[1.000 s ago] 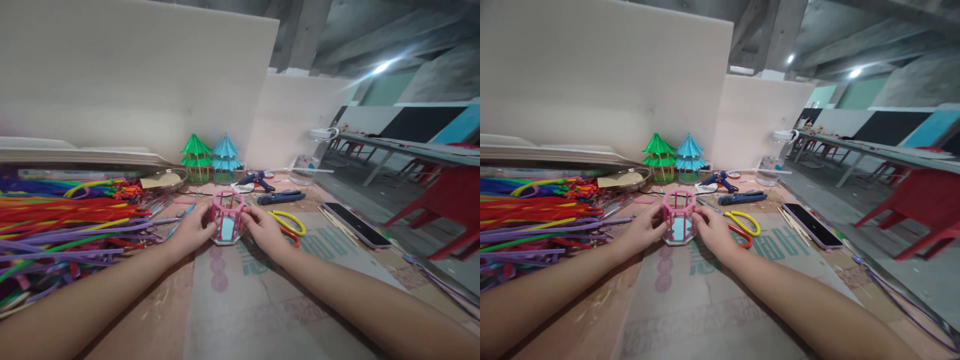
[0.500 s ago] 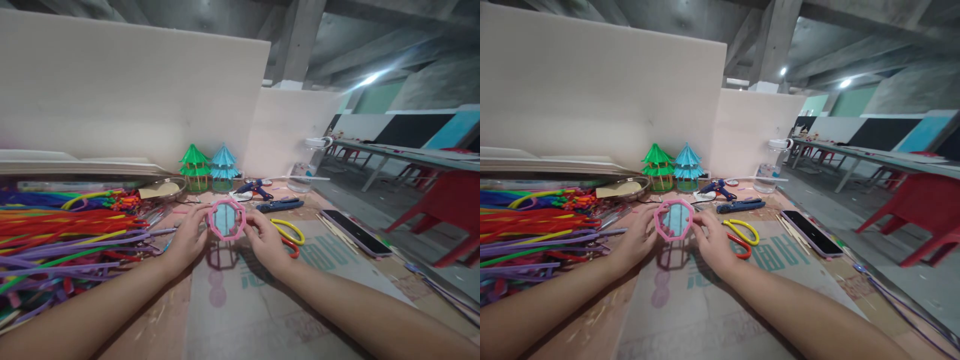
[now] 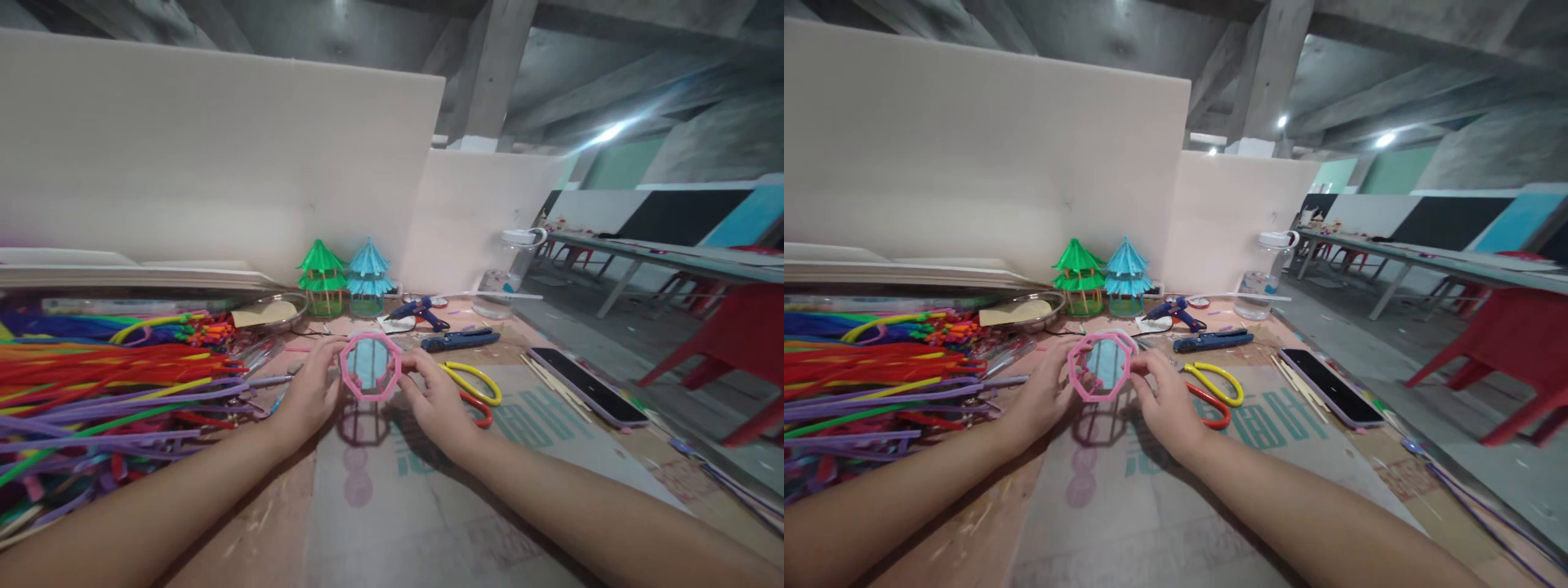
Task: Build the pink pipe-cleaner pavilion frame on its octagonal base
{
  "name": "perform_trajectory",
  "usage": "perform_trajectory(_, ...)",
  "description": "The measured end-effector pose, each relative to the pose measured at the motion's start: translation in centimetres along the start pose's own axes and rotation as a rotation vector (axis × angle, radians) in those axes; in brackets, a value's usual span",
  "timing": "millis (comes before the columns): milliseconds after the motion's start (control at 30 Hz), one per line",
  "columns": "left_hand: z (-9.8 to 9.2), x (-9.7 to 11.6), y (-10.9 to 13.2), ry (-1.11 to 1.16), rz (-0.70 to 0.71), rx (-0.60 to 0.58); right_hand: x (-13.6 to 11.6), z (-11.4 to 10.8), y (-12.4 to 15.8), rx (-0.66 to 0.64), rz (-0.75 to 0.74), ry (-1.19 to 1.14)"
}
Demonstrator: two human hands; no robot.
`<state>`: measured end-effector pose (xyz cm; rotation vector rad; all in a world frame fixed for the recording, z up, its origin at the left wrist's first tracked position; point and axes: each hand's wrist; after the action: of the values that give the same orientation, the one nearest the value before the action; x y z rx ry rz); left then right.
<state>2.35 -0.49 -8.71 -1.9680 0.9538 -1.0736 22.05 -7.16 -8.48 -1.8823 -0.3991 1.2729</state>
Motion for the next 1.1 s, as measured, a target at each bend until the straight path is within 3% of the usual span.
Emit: perform_trajectory(1100,0.04,-0.05,-0.01,0.015,0.016,-0.003,0.72,0.16,0.07,-0.04,-0.046,0.04)
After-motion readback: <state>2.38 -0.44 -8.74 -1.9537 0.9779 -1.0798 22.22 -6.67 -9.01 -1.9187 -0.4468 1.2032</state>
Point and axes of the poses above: each hand's wrist, its own y-axis away from the middle knuckle, its own z-axis out of the palm, x = y × z, and after that the axes turned 11 degrees about x, right-handed
